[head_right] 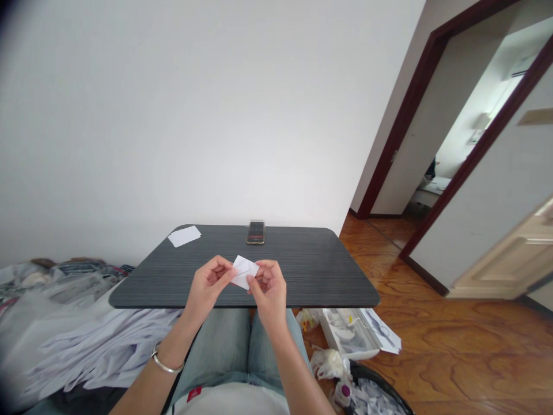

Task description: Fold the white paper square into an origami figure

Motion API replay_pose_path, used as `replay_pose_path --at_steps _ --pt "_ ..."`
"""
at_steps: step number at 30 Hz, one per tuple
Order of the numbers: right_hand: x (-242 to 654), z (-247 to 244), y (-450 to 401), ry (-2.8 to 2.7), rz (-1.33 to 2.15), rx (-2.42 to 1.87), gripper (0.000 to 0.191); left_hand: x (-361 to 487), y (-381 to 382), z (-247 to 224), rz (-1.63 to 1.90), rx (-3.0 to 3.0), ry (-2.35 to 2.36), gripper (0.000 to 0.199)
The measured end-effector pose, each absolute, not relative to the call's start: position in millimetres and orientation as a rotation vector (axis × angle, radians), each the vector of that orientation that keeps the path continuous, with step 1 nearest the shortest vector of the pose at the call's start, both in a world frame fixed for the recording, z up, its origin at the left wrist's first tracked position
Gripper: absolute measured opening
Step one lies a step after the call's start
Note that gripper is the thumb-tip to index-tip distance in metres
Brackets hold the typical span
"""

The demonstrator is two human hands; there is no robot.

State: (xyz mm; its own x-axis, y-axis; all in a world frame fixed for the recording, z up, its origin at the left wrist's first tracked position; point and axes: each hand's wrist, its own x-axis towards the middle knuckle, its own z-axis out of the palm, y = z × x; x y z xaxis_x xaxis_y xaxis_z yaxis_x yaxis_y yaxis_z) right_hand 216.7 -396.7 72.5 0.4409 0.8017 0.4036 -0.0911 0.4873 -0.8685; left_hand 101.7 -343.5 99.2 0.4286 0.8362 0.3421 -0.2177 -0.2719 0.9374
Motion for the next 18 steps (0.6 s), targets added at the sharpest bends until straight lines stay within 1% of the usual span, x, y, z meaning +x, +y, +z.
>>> replay_pose_path --at_steps 2,5,8,14,18 --pt "216.4 75.1 -397.6 -0.969 0.684 -0.882 0.028 104.3 -343.9 100.8 1.131 1.409 0.547 0.025" --pt "216.2 77.5 -399.1 -0.999 0.737 -0.87 0.029 106.2 -343.3 102.6 1.034 1.353 0.538 0.034" --pt "215.7 78.8 -400.8 -1.005 0.749 -0.872 0.028 105.8 -343.5 103.9 0.975 1.355 0.556 0.031" --pt "214.8 80.8 -403.4 -0.98 0.719 -0.888 0.025 104.8 -346.3 106.1 0.967 1.366 0.568 0.031" --pt "215.4 80.8 -403.6 -0.956 0.696 -0.874 0.021 104.1 -347.5 107.0 0.977 1.406 0.572 0.026"
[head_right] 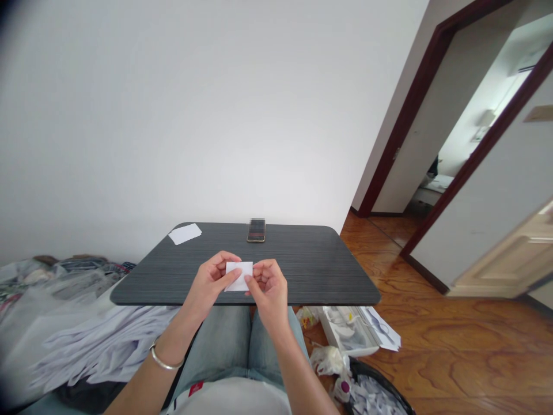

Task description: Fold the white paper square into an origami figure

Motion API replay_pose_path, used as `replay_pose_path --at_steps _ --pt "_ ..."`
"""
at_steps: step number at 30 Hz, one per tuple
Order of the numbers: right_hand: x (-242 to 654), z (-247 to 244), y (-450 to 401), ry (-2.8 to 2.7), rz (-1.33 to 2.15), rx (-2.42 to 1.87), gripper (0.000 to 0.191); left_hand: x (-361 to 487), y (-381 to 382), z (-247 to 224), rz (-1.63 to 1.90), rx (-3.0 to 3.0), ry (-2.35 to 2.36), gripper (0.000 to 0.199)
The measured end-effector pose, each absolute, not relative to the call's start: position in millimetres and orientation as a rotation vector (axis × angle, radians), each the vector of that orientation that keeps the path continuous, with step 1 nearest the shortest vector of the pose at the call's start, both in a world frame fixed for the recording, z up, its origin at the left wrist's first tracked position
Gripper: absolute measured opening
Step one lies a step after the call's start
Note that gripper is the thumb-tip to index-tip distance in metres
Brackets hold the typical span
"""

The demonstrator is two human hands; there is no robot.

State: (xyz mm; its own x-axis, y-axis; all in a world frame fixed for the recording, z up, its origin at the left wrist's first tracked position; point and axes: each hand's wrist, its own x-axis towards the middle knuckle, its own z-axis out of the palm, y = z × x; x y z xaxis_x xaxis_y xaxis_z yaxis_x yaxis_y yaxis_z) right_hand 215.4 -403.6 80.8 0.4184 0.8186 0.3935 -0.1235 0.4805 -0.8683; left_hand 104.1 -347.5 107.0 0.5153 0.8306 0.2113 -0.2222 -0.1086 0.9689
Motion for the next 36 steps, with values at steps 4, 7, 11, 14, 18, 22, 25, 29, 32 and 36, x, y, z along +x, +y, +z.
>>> replay_pose_path --at_steps 4,7,11,14,18,22,25,29,32,36 --pt "217 80 -403 -0.943 0.666 -0.896 0.019 101 -348 109 0.997 1.461 0.586 0.023" --pt "219 80 -403 -0.935 0.637 -0.9 0.019 99 -348 110 1.006 1.486 0.589 0.019" --pt "221 79 -402 -0.927 0.694 -0.861 0.026 99 -349 111 1.071 1.499 0.618 0.017" --pt "221 79 -401 -0.957 0.842 -0.875 0.023 101 -351 110 1.144 1.5 0.637 0.016" --pt "221 79 -401 -0.965 0.894 -0.923 0.028 105 -354 107 1.17 1.481 0.65 0.016" --pt "221 81 -402 -0.96 0.857 -0.938 0.029 106 -354 102 1.161 1.472 0.647 0.017" --pt "221 81 -401 -0.966 0.852 -0.948 0.029 106 -353 101 1.144 1.484 0.629 0.016" --pt "222 79 -400 -0.976 0.851 -0.923 0.027 106 -352 101 1.122 1.499 0.606 0.016" --pt "224 79 -400 -0.983 0.783 -0.881 0.016 105 -352 103 1.11 1.5 0.601 0.016" --pt "232 78 -401 -1.048 0.742 -0.86 0.022 104 -351 105 1.07 1.531 0.595 0.016"
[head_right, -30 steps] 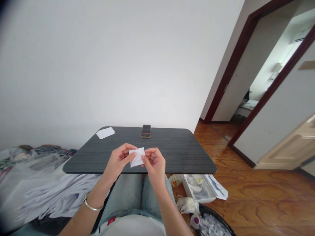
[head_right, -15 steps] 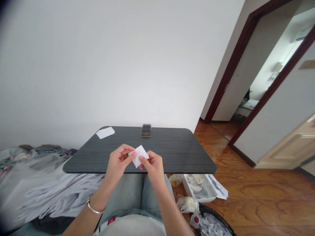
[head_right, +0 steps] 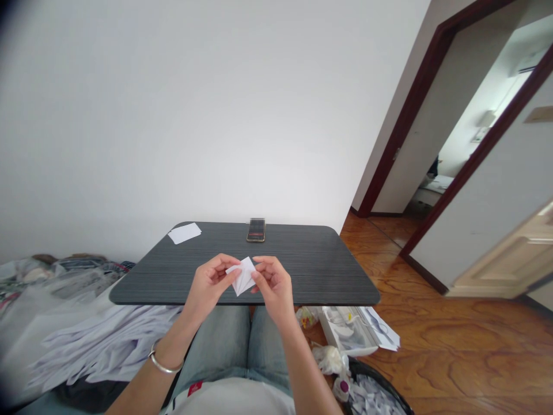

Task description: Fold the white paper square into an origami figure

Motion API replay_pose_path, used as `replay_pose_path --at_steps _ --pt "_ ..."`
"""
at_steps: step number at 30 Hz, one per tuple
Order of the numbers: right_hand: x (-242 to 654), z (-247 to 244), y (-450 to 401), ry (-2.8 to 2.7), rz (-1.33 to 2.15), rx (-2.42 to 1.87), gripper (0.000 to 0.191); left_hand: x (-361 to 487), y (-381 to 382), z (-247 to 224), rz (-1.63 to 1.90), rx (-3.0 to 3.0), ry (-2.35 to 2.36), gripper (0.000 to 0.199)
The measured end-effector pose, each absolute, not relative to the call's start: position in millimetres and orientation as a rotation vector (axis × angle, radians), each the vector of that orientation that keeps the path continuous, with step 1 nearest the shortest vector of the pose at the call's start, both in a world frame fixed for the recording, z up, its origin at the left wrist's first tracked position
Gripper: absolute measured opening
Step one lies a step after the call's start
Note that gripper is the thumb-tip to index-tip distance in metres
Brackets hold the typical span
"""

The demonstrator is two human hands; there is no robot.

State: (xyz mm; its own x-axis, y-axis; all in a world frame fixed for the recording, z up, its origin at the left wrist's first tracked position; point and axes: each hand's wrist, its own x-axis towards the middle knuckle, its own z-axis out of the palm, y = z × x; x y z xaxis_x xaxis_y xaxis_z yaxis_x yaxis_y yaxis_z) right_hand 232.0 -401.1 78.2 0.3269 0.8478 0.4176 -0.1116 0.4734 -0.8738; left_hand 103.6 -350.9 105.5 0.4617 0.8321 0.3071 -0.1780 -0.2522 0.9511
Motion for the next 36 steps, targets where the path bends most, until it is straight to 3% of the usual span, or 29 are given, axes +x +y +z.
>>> replay_pose_path --at_steps 7,36 --pt "240 75 -398 -1.067 0.89 -0.913 0.016 103 -347 103 1.062 1.597 0.601 0.017" --pt "228 71 -398 -1.063 0.508 -1.067 0.013 105 -349 91 0.999 1.56 0.589 0.02"
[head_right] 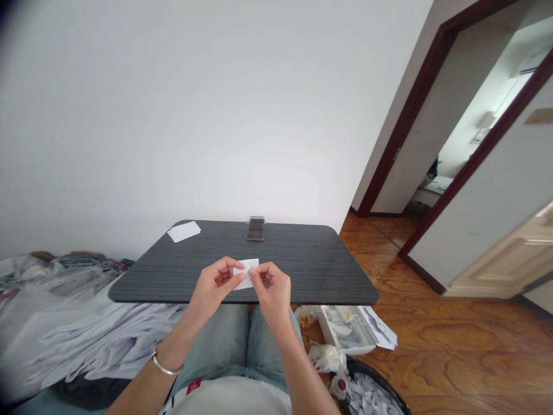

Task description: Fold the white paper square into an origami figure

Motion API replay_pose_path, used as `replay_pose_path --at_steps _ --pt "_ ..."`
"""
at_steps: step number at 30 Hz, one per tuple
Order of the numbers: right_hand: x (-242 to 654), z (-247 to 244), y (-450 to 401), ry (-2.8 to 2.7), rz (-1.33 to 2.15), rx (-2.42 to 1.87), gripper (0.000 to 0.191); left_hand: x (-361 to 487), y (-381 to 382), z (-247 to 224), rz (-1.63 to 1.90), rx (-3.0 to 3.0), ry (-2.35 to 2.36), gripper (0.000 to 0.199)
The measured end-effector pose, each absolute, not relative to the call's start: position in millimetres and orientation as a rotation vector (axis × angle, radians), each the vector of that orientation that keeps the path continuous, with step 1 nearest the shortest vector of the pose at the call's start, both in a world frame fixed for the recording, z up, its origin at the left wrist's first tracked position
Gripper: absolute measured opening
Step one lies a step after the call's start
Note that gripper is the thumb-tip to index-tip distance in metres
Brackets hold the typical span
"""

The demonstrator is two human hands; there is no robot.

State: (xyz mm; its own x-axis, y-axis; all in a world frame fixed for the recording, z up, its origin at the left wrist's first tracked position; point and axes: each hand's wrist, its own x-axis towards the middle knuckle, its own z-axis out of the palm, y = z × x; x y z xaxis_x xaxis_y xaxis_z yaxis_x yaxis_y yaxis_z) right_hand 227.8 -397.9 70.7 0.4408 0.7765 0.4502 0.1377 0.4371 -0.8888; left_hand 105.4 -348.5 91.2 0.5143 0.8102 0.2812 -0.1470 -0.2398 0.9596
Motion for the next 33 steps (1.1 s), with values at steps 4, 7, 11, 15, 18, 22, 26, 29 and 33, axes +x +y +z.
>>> replay_pose_path --at_steps 4,7,11,15,18,22,26,29,33 --pt "227.5 70.6 -398.2 -1.068 0.491 -1.08 0.013 105.3 -347.5 90.9 0.997 1.543 0.598 0.02" --pt "225.9 70.3 -398.2 -1.052 0.487 -1.083 0.014 105.5 -347.0 91.6 0.979 1.539 0.619 0.02" --pt "223.3 69.2 -397.8 -1.031 0.479 -1.09 0.014 106.1 -346.5 91.9 0.96 1.538 0.628 0.019" --pt "222.6 68.5 -397.3 -1.024 0.467 -1.107 0.013 106.6 -344.9 89.9 0.928 1.522 0.625 0.02" --pt "222.4 68.7 -397.0 -1.024 0.45 -1.121 0.014 106.4 -342.5 88.6 0.914 1.528 0.64 0.021" --pt "221.8 67.5 -396.1 -1.024 0.43 -1.151 0.014 106.1 -340.5 89.7 0.889 1.538 0.661 0.022" --pt "221.6 64.5 -394.6 -1.012 0.456 -1.148 0.014 107.1 -341.6 91.3 0.882 1.468 0.644 0.023" --pt "221.5 63.3 -394.0 -1.0 0.494 -1.122 0.015 108.0 -342.3 90.8 0.891 1.427 0.65 0.024" --pt "219.9 65.2 -394.5 -0.96 0.507 -1.056 0.015 108.7 -342.1 89.4 0.903 1.432 0.642 0.023"
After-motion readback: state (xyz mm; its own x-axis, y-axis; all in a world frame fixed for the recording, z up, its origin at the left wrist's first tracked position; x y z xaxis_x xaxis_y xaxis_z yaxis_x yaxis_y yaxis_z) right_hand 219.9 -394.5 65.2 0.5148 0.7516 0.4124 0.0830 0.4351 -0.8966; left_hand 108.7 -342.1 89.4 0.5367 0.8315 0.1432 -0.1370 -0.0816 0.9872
